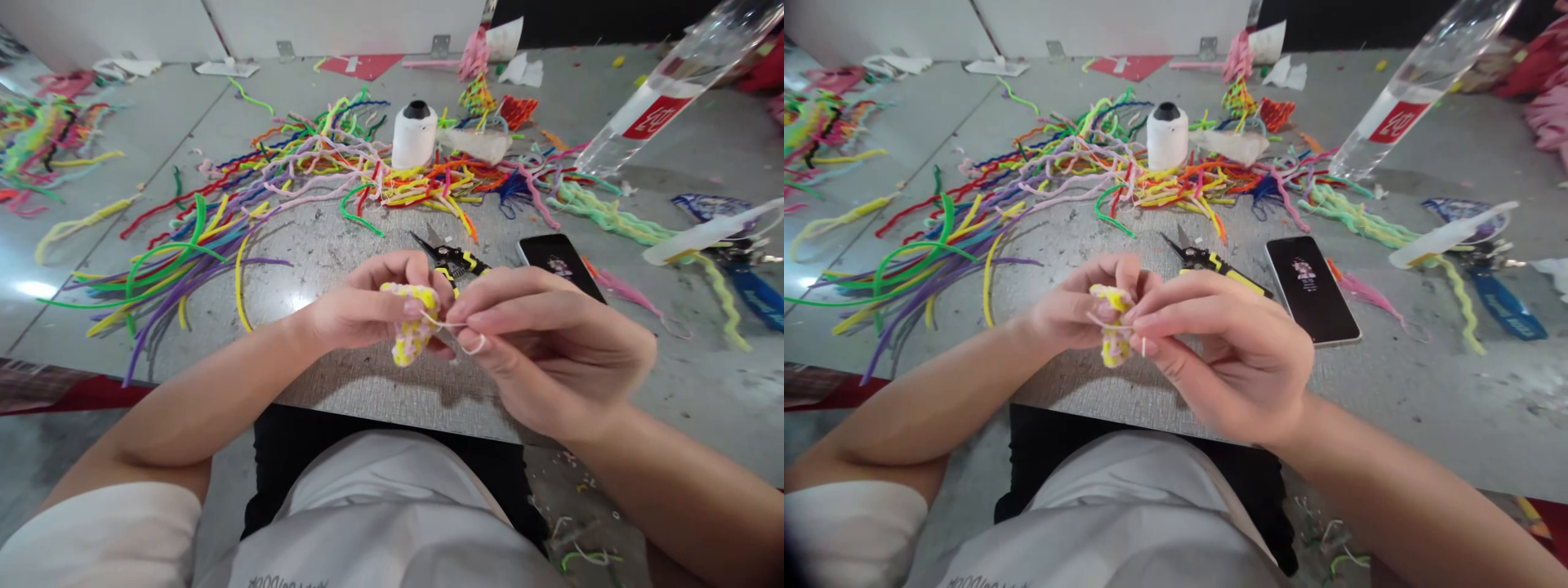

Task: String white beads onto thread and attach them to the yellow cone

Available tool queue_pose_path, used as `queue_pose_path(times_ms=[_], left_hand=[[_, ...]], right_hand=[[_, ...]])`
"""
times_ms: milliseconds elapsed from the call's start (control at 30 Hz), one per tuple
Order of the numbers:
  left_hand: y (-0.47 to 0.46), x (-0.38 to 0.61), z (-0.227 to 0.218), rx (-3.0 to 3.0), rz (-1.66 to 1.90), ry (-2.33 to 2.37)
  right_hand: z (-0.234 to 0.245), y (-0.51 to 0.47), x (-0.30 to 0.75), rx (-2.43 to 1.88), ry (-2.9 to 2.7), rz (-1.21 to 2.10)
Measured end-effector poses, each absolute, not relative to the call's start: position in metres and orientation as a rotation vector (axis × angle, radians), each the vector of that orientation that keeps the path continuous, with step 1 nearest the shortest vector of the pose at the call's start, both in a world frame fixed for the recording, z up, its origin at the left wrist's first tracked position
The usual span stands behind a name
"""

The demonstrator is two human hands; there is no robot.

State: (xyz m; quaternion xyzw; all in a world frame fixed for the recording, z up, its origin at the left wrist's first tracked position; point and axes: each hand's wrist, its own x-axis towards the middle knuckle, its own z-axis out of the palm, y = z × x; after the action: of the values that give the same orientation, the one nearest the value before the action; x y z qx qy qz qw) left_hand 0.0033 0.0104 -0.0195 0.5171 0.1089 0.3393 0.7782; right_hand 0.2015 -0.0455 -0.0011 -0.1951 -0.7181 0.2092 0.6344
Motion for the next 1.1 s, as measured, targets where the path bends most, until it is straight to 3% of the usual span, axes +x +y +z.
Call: queue_pose_path(times_ms=[200, 467, 733, 1100], left_hand=[[0.001, 0.015, -0.021, 1.023, 1.046, 0.515], [-0.018, 0.025, -0.020, 1.086, 1.280, 0.745], [-0.015, 0.016, -0.015, 0.944, 1.046, 0.607], [-0.012, 0.013, -0.008, 0.752, 0.751, 0.380]], right_hand=[[-0.010, -0.041, 0.198, -0.679, -1.631, 0.014], [-0.017, -0.041, 0.191, -0.833, -1.516, 0.193], [-0.013, -0.034, 0.188, -0.694, -1.371, 0.489], [-0.009, -0.036, 0.193, -0.586, -1.467, 0.336]])
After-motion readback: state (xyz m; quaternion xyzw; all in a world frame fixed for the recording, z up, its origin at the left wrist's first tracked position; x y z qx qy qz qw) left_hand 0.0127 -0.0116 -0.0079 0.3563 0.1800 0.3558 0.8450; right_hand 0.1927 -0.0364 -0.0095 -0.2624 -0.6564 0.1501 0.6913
